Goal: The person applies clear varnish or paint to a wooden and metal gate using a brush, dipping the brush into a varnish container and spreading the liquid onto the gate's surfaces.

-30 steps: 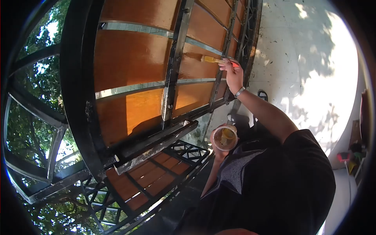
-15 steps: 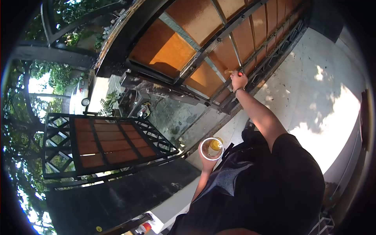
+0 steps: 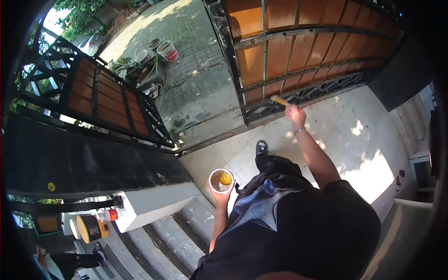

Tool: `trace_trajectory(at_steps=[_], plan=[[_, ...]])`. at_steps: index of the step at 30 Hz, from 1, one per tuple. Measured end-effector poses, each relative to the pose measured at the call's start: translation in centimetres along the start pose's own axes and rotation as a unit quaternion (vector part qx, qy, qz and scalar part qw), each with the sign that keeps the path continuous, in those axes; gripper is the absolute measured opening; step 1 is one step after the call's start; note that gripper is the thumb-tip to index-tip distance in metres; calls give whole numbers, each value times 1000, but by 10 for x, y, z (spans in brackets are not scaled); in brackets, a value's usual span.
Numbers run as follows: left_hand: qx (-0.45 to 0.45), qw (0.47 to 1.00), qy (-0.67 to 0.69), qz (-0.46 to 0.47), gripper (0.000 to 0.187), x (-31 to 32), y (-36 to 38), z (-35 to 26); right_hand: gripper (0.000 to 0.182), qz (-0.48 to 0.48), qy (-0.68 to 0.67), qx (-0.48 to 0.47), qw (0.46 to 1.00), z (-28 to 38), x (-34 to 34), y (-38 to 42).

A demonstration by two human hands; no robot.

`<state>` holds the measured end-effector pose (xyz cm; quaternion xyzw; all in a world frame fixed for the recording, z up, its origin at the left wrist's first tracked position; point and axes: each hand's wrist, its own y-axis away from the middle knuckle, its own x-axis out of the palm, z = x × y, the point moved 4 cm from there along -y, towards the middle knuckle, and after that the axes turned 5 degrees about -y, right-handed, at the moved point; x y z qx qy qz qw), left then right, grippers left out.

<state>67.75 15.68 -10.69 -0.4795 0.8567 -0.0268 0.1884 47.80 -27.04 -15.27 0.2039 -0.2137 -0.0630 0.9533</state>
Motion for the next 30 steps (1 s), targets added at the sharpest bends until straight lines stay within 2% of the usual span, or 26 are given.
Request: trace_trajectory(at_steps=[1,2,3,4,5,7,8,9,10,11,13,14,16,18,21,22,24,26,27,28,30], plan=[[-4,1000,17,-7,91,-6,4,-4,26,24,4,53,998,-54,-45,-14],[-9,999,36,-14,91,-10,7,-6,22,-19,111,61,992,-75,-66,14],[-8,999,36,-19,91,-15,9,-7,21,-23,141,88,986,-97,-91,39],[-5,999,29,-25,91,-18,10,-6,17,62,144,152,976,-161,-157,9],[-8,999,24,-29,91,-21,11,-5,18,-61,230,165,957,-189,-201,10],[1,998,28,-54,90,-25,12,-4,18,-139,291,205,924,-146,-202,48],[15,997,37,-70,90,-27,11,-7,18,-130,308,197,922,-144,-206,37],[14,995,54,-84,89,-27,10,-11,18,-53,219,154,962,-153,-211,10],[15,996,52,-75,86,-27,6,-14,19,26,127,109,986,-138,-203,4],[9,996,67,-57,84,-25,4,-17,19,30,140,101,984,-123,-202,-2],[6,992,119,-37,81,-16,1,-21,19,32,119,154,980,-81,-149,39],[7,991,125,-45,81,-15,-2,-25,19,38,124,148,981,-67,-135,54],[32,990,134,20,83,-11,-8,-36,29,98,130,130,978,-47,-106,79],[38,990,137,14,84,-7,-9,-36,32,131,145,108,975,-29,-81,106],[18,989,139,44,88,-3,-13,-45,26,243,116,-18,963,4,-31,146],[38,992,113,46,88,-2,-13,-49,26,245,121,-16,962,17,-17,161],[52,994,85,48,89,1,-14,-51,20,347,189,-219,892,55,16,200],[55,996,50,50,88,3,-16,-52,18,397,258,-279,835,93,42,255],[43,997,34,57,85,4,-17,-51,20,437,305,-359,766,112,53,277],[39,997,35,53,85,7,-20,-50,20,441,308,-357,764,129,61,295],[70,995,43,60,86,13,-22,-45,22,478,376,-477,634,153,74,340]])
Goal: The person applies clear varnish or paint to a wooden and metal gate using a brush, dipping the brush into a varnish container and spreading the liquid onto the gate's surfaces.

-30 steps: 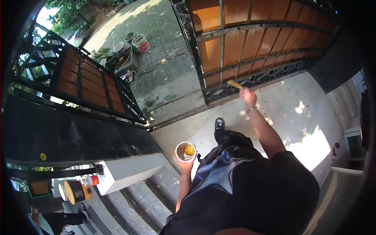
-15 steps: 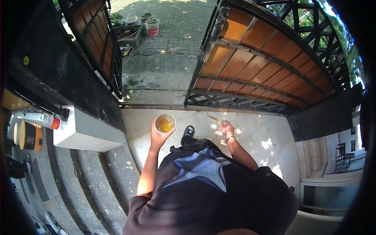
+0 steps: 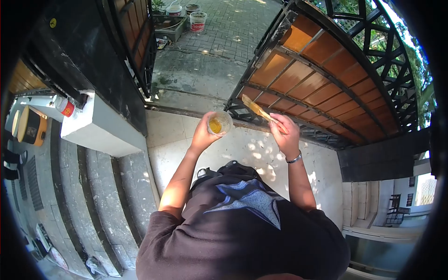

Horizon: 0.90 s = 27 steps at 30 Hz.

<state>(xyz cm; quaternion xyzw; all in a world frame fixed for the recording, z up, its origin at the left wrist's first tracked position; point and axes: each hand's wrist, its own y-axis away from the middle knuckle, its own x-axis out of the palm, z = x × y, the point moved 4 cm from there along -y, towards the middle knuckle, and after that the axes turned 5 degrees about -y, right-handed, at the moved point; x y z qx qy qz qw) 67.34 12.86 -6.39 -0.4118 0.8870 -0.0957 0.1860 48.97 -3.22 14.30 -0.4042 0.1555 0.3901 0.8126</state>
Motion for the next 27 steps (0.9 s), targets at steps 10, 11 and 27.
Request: trace_trajectory(at_steps=[10,11,27], plan=[[67,993,-76,55,76,10,38,-53,17,137,-28,-10,990,37,13,50],[70,990,-96,77,76,16,46,-56,18,145,-14,1,989,37,14,62],[52,929,-31,364,84,89,219,-121,16,-40,-19,70,997,109,-64,292]])
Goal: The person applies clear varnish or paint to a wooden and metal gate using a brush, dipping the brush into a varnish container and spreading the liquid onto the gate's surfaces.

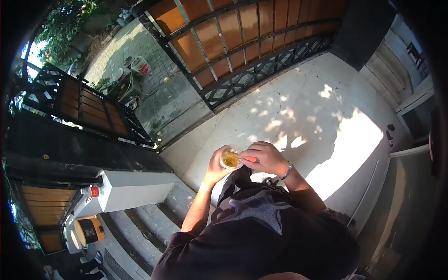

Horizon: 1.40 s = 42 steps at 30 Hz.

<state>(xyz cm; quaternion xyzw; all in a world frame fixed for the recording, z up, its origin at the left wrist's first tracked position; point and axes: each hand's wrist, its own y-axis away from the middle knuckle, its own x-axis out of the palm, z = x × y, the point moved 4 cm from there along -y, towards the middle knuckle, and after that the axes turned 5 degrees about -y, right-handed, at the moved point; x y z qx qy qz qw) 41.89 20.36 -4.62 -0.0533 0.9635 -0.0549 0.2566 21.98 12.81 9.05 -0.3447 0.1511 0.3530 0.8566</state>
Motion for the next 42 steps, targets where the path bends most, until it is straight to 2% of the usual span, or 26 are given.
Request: trace_trajectory(at_steps=[3,5,6,9,11,13,16,17,18,20,25,29,31,33,35,37,39,40,42], plan=[[44,998,-12,42,83,20,-7,-25,17,-44,10,36,998,15,-24,39],[23,994,-49,92,81,37,-11,-39,20,-65,3,91,994,16,-38,64],[22,995,-48,88,81,46,-11,-46,23,-53,-11,111,992,17,-45,76],[39,988,-45,143,82,81,-22,-48,19,-80,-17,164,983,31,-72,106],[67,984,-20,167,82,95,-27,-58,21,-96,5,166,981,25,-79,127],[93,979,7,181,82,105,-36,-72,24,-146,26,129,981,26,-93,134],[103,975,-22,194,81,112,-47,-86,23,-118,5,163,980,21,-113,130],[108,977,-37,182,75,112,-53,-91,22,-101,-10,188,977,14,-118,126],[114,978,-52,169,69,113,-61,-93,20,-101,11,177,979,7,-122,119],[102,980,-54,162,70,114,-78,-94,20,-82,44,153,984,-12,-134,105],[68,981,-45,174,80,135,-147,-78,23,-54,77,91,991,-68,-179,63],[100,981,-51,156,80,166,-229,-97,23,-19,83,109,990,-118,-232,40],[113,981,-49,147,80,188,-269,-106,22,-56,64,138,987,-140,-264,34],[133,974,-37,179,76,216,-312,-112,21,-61,75,151,984,-158,-296,30],[142,970,-28,197,78,243,-349,-127,21,-112,57,174,977,-177,-327,36],[205,948,-47,239,78,272,-382,-145,20,-124,50,184,974,-194,-356,44],[194,944,-69,259,77,301,-410,-160,20,-188,49,211,958,-214,-387,59],[199,941,-63,265,76,319,-422,-168,20,-188,45,207,959,-223,-403,66],[205,933,-55,291,76,353,-447,-188,17,-205,49,261,942,-243,-439,86]])
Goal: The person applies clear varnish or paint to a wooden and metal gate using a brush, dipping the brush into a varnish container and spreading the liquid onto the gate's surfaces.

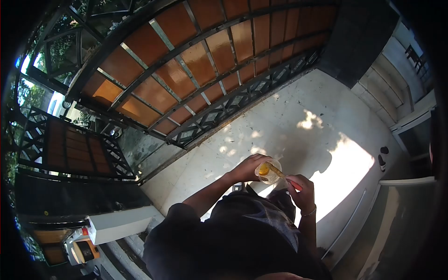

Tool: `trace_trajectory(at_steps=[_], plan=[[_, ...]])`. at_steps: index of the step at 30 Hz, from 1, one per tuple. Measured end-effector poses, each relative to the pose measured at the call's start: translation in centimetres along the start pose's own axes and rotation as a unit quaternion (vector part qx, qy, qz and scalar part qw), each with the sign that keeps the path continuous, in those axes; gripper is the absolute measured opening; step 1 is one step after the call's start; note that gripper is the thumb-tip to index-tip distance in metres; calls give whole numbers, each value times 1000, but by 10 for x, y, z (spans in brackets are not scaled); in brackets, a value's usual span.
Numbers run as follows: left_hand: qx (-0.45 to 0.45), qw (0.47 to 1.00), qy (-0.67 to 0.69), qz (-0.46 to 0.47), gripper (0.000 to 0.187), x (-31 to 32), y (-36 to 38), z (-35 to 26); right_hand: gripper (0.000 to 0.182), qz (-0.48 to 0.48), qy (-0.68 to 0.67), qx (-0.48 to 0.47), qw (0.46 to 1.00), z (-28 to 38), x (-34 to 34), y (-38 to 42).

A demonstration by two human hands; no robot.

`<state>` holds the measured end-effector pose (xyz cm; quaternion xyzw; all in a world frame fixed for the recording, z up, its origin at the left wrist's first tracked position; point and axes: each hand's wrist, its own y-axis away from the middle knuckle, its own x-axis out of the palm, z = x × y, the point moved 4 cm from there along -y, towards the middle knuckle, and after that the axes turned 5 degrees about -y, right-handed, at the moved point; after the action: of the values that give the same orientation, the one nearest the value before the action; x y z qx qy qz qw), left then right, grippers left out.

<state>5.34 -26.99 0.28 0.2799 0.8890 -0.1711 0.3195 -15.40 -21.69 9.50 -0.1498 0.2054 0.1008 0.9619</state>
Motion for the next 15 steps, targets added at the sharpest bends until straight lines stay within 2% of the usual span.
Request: trace_trajectory(at_steps=[1,4,9,11,12,15], plan=[[-5,1000,-5,-2,76,10,-23,2,16,-8,5,28,1000,-18,-20,-2],[2,999,23,39,76,49,-100,-3,16,-23,2,22,999,-81,-81,-9],[-21,999,40,12,75,112,-226,-26,17,-32,-23,40,998,-148,-209,-39],[56,994,85,-50,73,130,-268,-42,18,-15,-23,26,999,-166,-259,-57],[-19,993,109,-35,72,139,-287,-48,18,-3,-37,29,999,-175,-281,-66],[-93,982,150,-65,73,143,-331,-73,19,48,-64,44,996,-204,-332,-97]])
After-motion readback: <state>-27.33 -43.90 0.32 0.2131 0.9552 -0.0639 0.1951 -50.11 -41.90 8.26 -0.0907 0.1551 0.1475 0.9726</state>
